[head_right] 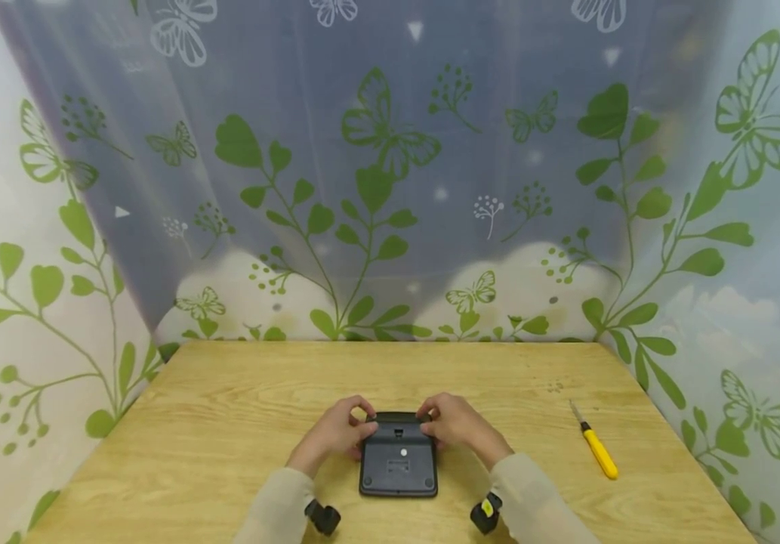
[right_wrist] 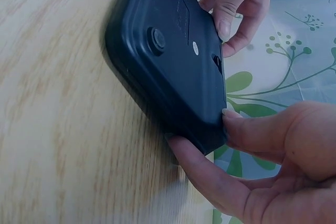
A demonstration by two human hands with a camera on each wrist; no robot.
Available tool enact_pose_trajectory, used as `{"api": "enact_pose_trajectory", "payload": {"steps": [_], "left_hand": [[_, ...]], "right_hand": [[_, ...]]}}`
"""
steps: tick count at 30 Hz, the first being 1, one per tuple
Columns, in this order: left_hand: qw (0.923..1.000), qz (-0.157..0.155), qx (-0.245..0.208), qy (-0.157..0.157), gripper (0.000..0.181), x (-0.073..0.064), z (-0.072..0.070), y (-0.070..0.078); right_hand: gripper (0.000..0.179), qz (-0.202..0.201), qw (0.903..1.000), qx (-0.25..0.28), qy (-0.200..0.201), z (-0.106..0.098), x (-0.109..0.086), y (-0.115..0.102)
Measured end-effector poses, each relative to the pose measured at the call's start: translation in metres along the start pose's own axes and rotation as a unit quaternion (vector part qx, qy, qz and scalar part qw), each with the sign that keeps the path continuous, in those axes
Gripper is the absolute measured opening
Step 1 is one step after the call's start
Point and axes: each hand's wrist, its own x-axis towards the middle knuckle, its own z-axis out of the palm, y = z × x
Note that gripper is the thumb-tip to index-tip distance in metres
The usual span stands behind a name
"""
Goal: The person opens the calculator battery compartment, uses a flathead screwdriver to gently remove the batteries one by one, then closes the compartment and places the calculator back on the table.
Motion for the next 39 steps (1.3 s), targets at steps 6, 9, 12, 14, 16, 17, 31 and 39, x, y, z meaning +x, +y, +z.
{"api": "enact_pose_trajectory", "payload": {"steps": [6,9,12,14,16,17,31,39], "left_hand": [[1.0,-0.001,0.002,0.005,0.019,0.0007,-0.0001,0.0],[1.0,-0.003,0.005,0.004,0.02,0.0006,0.0,-0.0001],[0.9999,-0.009,0.004,0.004,0.02,-0.0001,-0.0001,0.0004],[0.9999,-0.01,0.005,0.004,0.021,-0.0002,-0.0001,0.0004],[0.9999,-0.012,0.005,0.005,0.021,0.0,0.0,0.0004],[0.9999,-0.013,0.006,0.004,0.021,-0.0001,0.0,0.0007],[0.9998,-0.017,0.006,-0.001,0.021,-0.0017,0.0017,0.0005],[0.9997,-0.022,0.007,-0.002,0.021,-0.0002,0.0015,0.0002]], "right_hand": [[0.023,-0.003,1.0,-0.005,0.003,0.0005,0.0011,0.0018],[0.023,-0.004,1.0,-0.005,0.003,0.0004,0.0015,0.0021],[0.023,-0.005,1.0,-0.005,0.002,0.0005,0.002,0.0026],[0.024,-0.006,1.0,-0.004,0.002,0.0006,0.0023,0.0027],[0.024,-0.007,1.0,-0.004,0.003,0.0006,0.0022,0.0024],[0.024,-0.006,1.0,-0.004,0.004,0.0007,0.002,0.0021],[0.023,0.005,0.9998,-0.016,0.014,0.0042,0.0,-0.001],[0.023,-0.011,0.9987,-0.045,0.019,0.0042,-0.0029,-0.0056]]}}
